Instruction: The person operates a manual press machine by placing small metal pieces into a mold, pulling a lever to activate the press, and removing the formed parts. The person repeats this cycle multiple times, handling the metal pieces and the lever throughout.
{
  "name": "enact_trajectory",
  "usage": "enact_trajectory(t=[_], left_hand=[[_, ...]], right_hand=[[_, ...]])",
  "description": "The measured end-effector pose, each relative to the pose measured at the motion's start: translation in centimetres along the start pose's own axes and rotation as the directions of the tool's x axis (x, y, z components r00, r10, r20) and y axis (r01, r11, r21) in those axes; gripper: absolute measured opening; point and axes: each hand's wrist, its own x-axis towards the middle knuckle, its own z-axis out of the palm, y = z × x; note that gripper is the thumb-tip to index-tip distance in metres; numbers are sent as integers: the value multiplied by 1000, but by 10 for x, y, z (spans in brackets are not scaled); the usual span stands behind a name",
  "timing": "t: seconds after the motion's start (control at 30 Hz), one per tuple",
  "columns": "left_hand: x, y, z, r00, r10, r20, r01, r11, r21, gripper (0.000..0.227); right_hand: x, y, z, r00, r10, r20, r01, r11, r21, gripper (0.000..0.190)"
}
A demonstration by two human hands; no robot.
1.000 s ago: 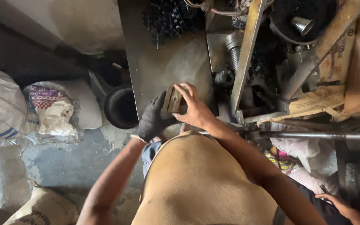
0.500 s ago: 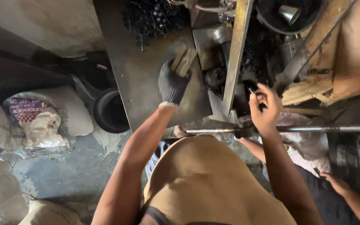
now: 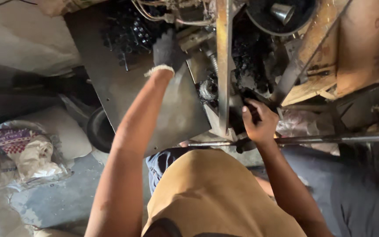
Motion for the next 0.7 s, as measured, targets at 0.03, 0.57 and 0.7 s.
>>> enact_trajectory(t=[0.03,0.57,0.7], left_hand=[[7,2,3,1000,0,8,0,1000,17,93],[-2,20,6,992,89,-93,-127,803,-582,36],[5,35,14,996,22,-89,-73,774,-629,41]], right_hand=[[-1,-1,-1,1000,-24,-2,24,1000,-4,21],[6,-5,-4,999,-16,-42,15,999,-30,12],[5,-6,-4,998,3,-62,-4,1000,-27,12]])
